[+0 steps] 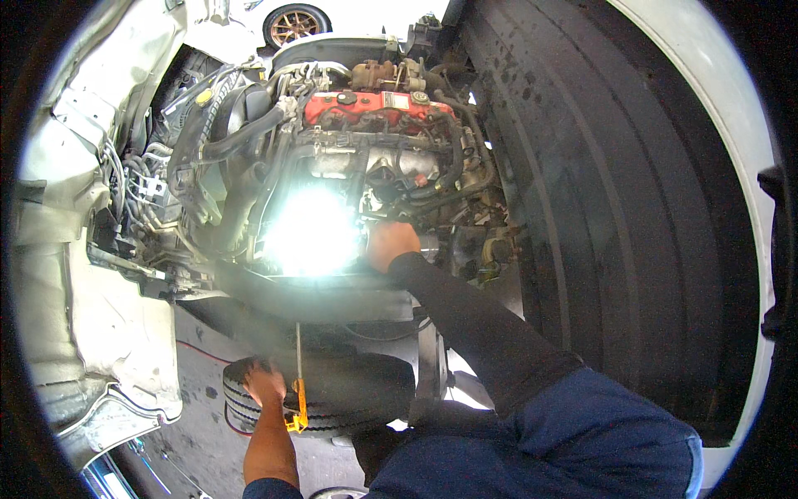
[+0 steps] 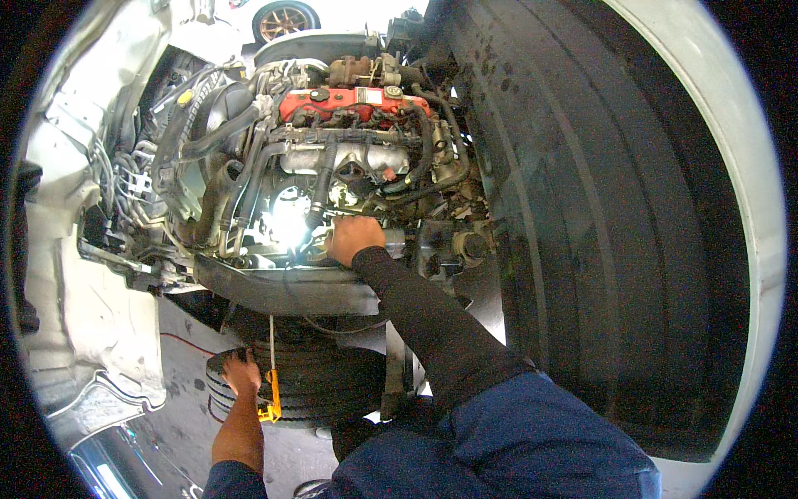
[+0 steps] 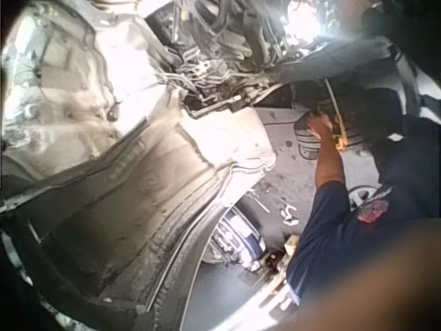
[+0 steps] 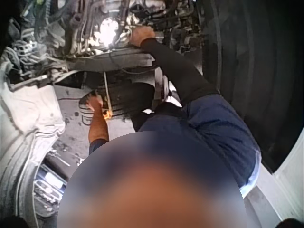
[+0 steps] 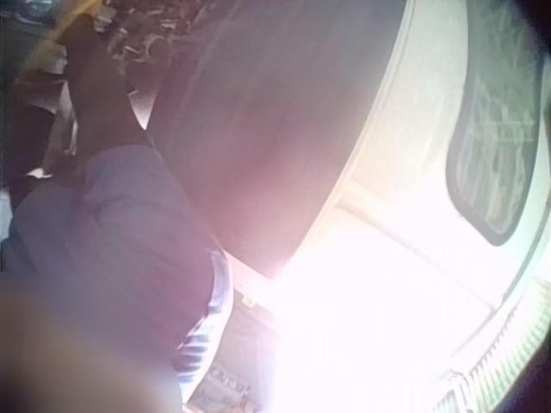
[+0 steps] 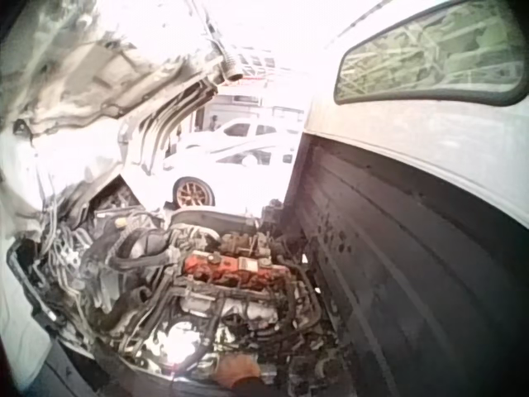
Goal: The person works under the hood of a white car, using a flashlight and hand tools to remove a metal pipe from the engine. After detaching the pipe, they wipe it with a cloth and place it on the floor.
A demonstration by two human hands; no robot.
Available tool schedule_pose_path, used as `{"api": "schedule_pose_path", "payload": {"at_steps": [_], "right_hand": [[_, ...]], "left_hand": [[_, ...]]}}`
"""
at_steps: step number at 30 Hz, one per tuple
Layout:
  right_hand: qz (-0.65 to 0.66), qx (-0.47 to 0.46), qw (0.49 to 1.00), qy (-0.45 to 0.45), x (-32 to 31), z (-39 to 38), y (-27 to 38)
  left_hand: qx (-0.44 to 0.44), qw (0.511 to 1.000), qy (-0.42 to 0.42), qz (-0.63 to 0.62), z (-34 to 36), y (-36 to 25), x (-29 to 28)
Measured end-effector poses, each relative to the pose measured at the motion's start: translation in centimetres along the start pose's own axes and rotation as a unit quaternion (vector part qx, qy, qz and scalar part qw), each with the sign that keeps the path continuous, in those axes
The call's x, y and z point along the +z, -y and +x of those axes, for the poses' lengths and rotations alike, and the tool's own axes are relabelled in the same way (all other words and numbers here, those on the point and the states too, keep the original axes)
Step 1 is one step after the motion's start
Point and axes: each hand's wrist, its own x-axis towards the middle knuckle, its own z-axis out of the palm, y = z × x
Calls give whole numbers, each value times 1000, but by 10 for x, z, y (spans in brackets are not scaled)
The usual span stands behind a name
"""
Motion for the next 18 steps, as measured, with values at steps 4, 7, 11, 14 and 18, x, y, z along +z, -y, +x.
{"api": "schedule_pose_path", "payload": {"at_steps": [4, 7, 11, 14, 18], "right_hand": [[-8, 18, 999, 48, -5, 0, 0], [-21, -1, 998, 56, -8, 0, 0], [-33, 7, 996, 78, -10, 1, 3], [-29, 38, 995, 91, -11, 2, 5], [-54, 26, 993, 101, -5, 3, 5]], "left_hand": [[17, 998, 12, -62, 9, 13, 12], [36, 991, 27, -129, 21, 29, 23], [98, 919, -37, -380, 28, 44, 11], [47, 888, -154, -431, -1, 56, -13], [32, 877, -288, -383, -81, 88, -38]]}}
